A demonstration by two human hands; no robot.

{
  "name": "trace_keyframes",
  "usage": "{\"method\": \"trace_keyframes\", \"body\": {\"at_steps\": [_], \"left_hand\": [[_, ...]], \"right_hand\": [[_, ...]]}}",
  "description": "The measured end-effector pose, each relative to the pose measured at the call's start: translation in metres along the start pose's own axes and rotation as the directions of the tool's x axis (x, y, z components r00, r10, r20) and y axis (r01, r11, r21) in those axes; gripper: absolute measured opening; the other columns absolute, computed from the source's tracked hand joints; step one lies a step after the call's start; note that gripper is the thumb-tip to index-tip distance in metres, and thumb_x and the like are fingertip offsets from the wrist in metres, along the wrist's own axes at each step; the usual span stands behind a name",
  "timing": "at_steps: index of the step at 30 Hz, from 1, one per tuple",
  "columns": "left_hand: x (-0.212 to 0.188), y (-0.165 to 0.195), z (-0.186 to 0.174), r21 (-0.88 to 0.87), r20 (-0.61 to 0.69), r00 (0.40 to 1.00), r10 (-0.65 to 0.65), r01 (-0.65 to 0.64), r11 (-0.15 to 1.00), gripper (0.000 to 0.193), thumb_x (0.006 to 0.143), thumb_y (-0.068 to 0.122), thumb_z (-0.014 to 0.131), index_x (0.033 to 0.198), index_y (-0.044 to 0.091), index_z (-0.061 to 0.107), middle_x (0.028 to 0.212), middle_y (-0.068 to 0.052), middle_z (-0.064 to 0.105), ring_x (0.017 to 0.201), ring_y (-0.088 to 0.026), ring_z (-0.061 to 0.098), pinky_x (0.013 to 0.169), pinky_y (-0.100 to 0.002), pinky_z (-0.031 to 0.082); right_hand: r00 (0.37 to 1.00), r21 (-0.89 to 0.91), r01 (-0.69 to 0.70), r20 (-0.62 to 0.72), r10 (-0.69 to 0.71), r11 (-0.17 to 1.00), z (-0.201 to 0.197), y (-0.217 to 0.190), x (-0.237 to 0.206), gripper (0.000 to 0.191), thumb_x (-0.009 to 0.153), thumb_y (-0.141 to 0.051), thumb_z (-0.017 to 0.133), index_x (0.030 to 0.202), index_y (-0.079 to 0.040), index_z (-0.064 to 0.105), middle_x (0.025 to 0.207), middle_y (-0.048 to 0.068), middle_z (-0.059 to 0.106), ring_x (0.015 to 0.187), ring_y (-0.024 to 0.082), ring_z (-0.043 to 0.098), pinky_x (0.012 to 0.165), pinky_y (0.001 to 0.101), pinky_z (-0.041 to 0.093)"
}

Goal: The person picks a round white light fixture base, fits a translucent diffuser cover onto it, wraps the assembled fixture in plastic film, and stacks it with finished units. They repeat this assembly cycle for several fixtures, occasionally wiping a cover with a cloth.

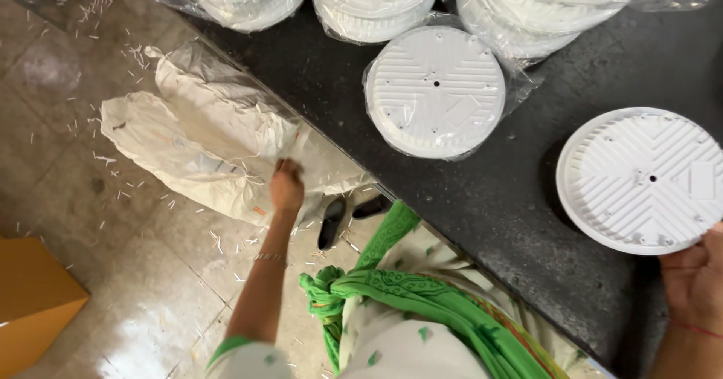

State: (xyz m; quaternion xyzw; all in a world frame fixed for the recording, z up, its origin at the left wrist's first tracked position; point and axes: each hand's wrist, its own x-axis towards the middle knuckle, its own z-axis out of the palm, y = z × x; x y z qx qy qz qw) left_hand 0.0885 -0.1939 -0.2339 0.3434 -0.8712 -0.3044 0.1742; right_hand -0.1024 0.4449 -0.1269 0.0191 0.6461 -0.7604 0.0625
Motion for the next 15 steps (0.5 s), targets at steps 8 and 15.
{"method": "trace_keyframes", "body": {"at_steps": [8,15], "left_hand": [[0.07,0.029,0.113,-0.183,0.245,0.966,-0.084,0.131,0.974,0.037,0.087,0.008,0.061,0.123,-0.001,0.057,0.133,-0.024,0.052,0.118,-0.042,0.055,0.1,-0.047,0.048],[0.052,0.04,0.133,-0.191,0.499,0.847,-0.181,0.312,0.931,0.037,0.089,0.014,0.061,0.124,0.002,0.059,0.129,-0.019,0.058,0.115,-0.036,0.06,0.098,-0.044,0.051]], "right_hand": [[1.0,-0.053,0.001,0.013,0.0,0.999,-0.046,0.034,-0.005,0.047,0.117,-0.025,0.04,0.158,-0.005,0.038,0.162,0.008,0.045,0.153,0.023,0.044,0.128,0.0483,0.035],[0.971,-0.149,-0.13,-0.22,0.096,0.98,-0.011,0.002,-0.021,0.049,0.118,-0.032,0.037,0.159,-0.004,0.043,0.156,0.01,0.053,0.142,0.024,0.051,0.117,0.0439,0.04]]}}
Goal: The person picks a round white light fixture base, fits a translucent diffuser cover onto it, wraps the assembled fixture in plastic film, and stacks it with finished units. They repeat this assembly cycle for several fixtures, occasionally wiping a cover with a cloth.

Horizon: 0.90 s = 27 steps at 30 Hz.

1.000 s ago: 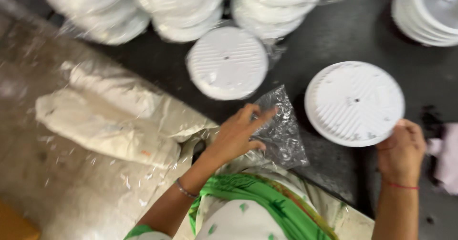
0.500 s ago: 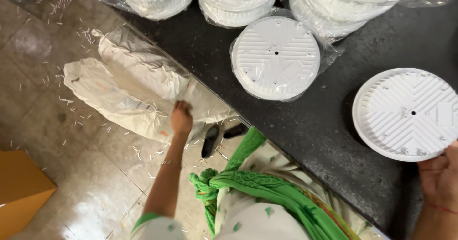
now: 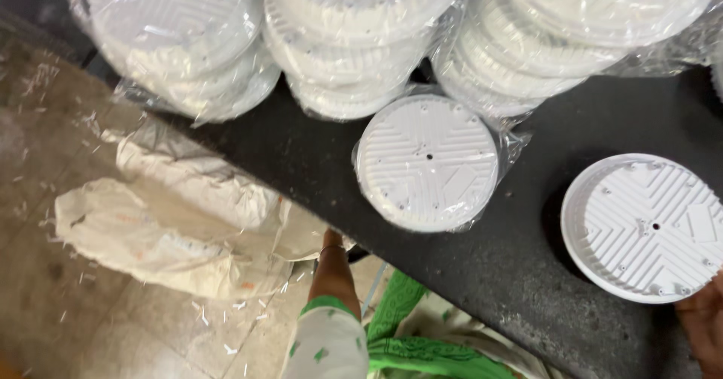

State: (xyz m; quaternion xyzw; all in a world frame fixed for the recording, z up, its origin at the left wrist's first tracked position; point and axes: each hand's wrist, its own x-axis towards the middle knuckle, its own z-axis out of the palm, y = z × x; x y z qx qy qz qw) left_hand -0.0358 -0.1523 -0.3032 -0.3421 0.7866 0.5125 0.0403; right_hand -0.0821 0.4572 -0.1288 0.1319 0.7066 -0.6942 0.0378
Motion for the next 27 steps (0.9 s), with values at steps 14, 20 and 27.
{"method": "trace_keyframes", "body": {"at_steps": [14,20,27], "left_hand": [[0.045,0.033,-0.062,-0.035,-0.135,0.99,0.028,-0.034,0.999,0.039,0.093,0.025,0.06,0.127,0.008,0.064,0.123,-0.007,0.071,0.11,-0.024,0.071,0.093,-0.037,0.058],[-0.015,0.003,-0.073,0.47,0.336,0.916,-0.22,0.039,0.882,0.04,0.094,0.03,0.059,0.129,0.011,0.065,0.12,-0.003,0.077,0.108,-0.019,0.075,0.09,-0.034,0.06],[-0.161,0.109,-0.072,-0.022,0.971,0.23,0.071,-0.207,0.978,0.039,0.099,0.031,0.058,0.127,0.007,0.07,0.113,-0.006,0.081,0.101,-0.016,0.078,0.084,-0.032,0.06]], "right_hand": [[0.998,0.272,-0.038,-0.034,0.049,0.962,0.043,-0.024,-0.01,0.017,0.112,-0.019,0.047,0.121,-0.009,0.057,0.101,0.001,0.064,0.091,0.011,0.063,0.082,0.0319,0.053],[0.994,0.046,-0.087,-0.064,0.089,0.995,0.059,-0.054,-0.022,0.016,0.105,-0.021,0.057,0.113,-0.007,0.06,0.106,0.001,0.065,0.1,0.01,0.063,0.086,0.0334,0.054],[0.993,0.01,-0.096,-0.063,0.097,0.995,0.065,-0.052,-0.037,0.022,0.102,-0.021,0.06,0.116,-0.005,0.064,0.108,0.004,0.066,0.101,0.012,0.065,0.086,0.0335,0.061]]}}
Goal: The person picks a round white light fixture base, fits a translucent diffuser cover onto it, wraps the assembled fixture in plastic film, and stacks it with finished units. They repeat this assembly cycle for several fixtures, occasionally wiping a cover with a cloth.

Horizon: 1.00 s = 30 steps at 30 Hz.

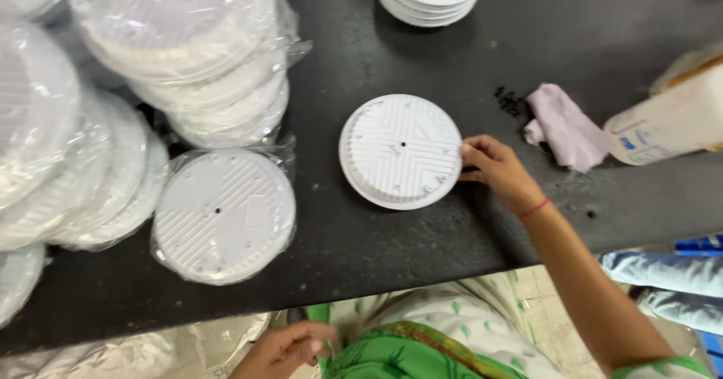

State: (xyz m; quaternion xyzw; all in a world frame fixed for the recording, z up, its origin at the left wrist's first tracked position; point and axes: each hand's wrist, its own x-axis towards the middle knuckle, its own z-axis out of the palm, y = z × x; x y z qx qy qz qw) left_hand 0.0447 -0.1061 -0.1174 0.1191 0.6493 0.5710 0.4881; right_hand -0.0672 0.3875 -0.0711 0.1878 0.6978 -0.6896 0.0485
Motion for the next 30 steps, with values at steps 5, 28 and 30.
{"method": "trace_keyframes", "body": {"at_steps": [5,28,30], "left_hand": [[0.067,0.134,0.026,0.179,-0.492,0.797,0.35,-0.301,0.937,0.034,0.102,0.024,0.057,0.122,0.002,0.073,0.103,-0.008,0.079,0.089,-0.016,0.069,0.082,-0.032,0.057],[0.183,0.131,0.014,-0.103,-0.53,0.832,0.162,-0.253,0.962,0.021,0.103,0.019,0.059,0.111,0.0,0.062,0.087,-0.01,0.07,0.073,-0.016,0.07,0.066,-0.03,0.061],[0.178,0.115,0.048,-0.229,-0.496,0.863,0.1,-0.241,0.943,0.026,0.104,0.023,0.057,0.104,-0.003,0.061,0.086,-0.014,0.074,0.073,-0.02,0.074,0.067,-0.032,0.063]], "right_hand": [[0.941,-0.24,0.218,-0.205,-0.269,0.946,-0.021,-0.005,-0.014,0.022,0.102,-0.018,0.059,0.116,-0.001,0.063,0.104,0.005,0.067,0.087,0.013,0.066,0.074,0.032,0.06],[0.973,0.037,0.036,0.225,-0.043,0.999,-0.021,-0.057,0.033,0.055,0.102,-0.04,0.054,0.143,-0.004,0.051,0.123,0.011,0.07,0.114,0.016,0.065,0.103,0.0322,0.048],[0.942,-0.074,0.04,0.336,-0.013,0.996,-0.004,-0.071,0.064,0.055,0.1,-0.044,0.055,0.139,-0.006,0.057,0.123,0.011,0.071,0.112,0.016,0.065,0.101,0.0323,0.05]]}}
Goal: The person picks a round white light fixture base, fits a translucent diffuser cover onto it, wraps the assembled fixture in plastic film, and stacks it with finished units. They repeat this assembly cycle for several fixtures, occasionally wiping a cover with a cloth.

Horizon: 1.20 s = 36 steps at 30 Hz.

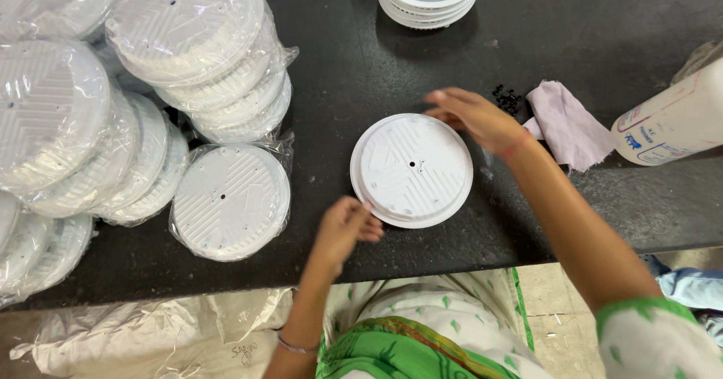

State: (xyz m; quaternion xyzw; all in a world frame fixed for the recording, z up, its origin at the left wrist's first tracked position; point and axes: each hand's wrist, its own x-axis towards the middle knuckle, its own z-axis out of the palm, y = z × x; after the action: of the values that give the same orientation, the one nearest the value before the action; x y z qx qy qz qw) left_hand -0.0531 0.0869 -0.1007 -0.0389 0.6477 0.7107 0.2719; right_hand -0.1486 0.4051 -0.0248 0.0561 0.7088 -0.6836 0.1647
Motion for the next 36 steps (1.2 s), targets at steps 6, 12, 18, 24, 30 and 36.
{"method": "trace_keyframes", "body": {"at_steps": [6,12,18,24,30,36], "left_hand": [[-0.045,-0.019,0.046,-0.184,0.036,0.987,-0.156,0.16,0.97,0.037,0.102,0.029,0.055,0.111,-0.006,0.064,0.093,-0.018,0.078,0.077,-0.024,0.078,0.068,-0.034,0.064],[-0.058,0.003,0.035,0.127,0.267,0.872,-0.41,0.39,0.912,0.048,0.101,0.042,0.049,0.112,-0.001,0.067,0.086,-0.016,0.078,0.073,-0.022,0.077,0.065,-0.033,0.063],[-0.04,0.041,-0.017,0.144,-0.048,0.996,0.071,-0.063,0.988,0.031,0.101,0.03,0.059,0.104,0.001,0.07,0.078,-0.009,0.072,0.066,-0.016,0.066,0.059,-0.031,0.052],[-0.002,0.059,-0.009,0.258,-0.245,0.888,0.39,-0.329,0.909,0.027,0.099,0.02,0.066,0.12,0.003,0.064,0.108,-0.006,0.069,0.096,-0.012,0.064,0.083,-0.025,0.052],[-0.013,0.051,-0.006,0.247,-0.291,0.873,0.391,-0.326,0.912,0.028,0.097,0.019,0.068,0.121,0.004,0.064,0.109,-0.006,0.067,0.097,-0.012,0.063,0.082,-0.026,0.051],[-0.028,0.034,-0.025,0.248,-0.366,0.859,0.358,-0.281,0.927,0.025,0.097,0.019,0.069,0.118,0.005,0.067,0.109,-0.005,0.07,0.093,-0.012,0.062,0.08,-0.026,0.05]], "right_hand": [[0.956,-0.188,0.029,0.291,0.027,0.982,0.05,-0.014,0.071,0.049,0.097,-0.048,0.061,0.121,-0.005,0.07,0.111,0.01,0.077,0.102,0.015,0.071,0.09,0.0306,0.057],[0.916,-0.21,0.363,-0.095,-0.389,0.908,0.032,0.017,0.037,0.029,0.102,-0.029,0.068,0.115,-0.004,0.071,0.099,0.003,0.071,0.087,0.009,0.063,0.079,0.0262,0.055],[0.819,-0.488,0.081,-0.465,-0.337,0.869,-0.039,0.061,-0.068,0.021,0.101,-0.017,0.062,0.118,-0.005,0.068,0.095,0.005,0.074,0.078,0.011,0.068,0.072,0.0268,0.055],[0.575,-0.777,0.065,-0.484,-0.66,0.627,-0.077,0.063,-0.08,0.018,0.099,-0.006,0.066,0.115,0.0,0.071,0.105,0.017,0.073,0.091,0.028,0.071,0.081,0.0369,0.055],[0.65,-0.865,0.088,-0.325,-0.687,0.494,-0.086,0.049,-0.037,0.013,0.093,-0.008,0.074,0.105,-0.006,0.078,0.094,0.016,0.069,0.082,0.035,0.067,0.075,0.0442,0.053],[0.731,-0.925,0.097,-0.185,-0.656,0.368,-0.111,0.052,-0.017,0.015,0.087,-0.01,0.079,0.102,-0.006,0.08,0.095,0.017,0.068,0.087,0.038,0.066,0.079,0.0468,0.053]]}}
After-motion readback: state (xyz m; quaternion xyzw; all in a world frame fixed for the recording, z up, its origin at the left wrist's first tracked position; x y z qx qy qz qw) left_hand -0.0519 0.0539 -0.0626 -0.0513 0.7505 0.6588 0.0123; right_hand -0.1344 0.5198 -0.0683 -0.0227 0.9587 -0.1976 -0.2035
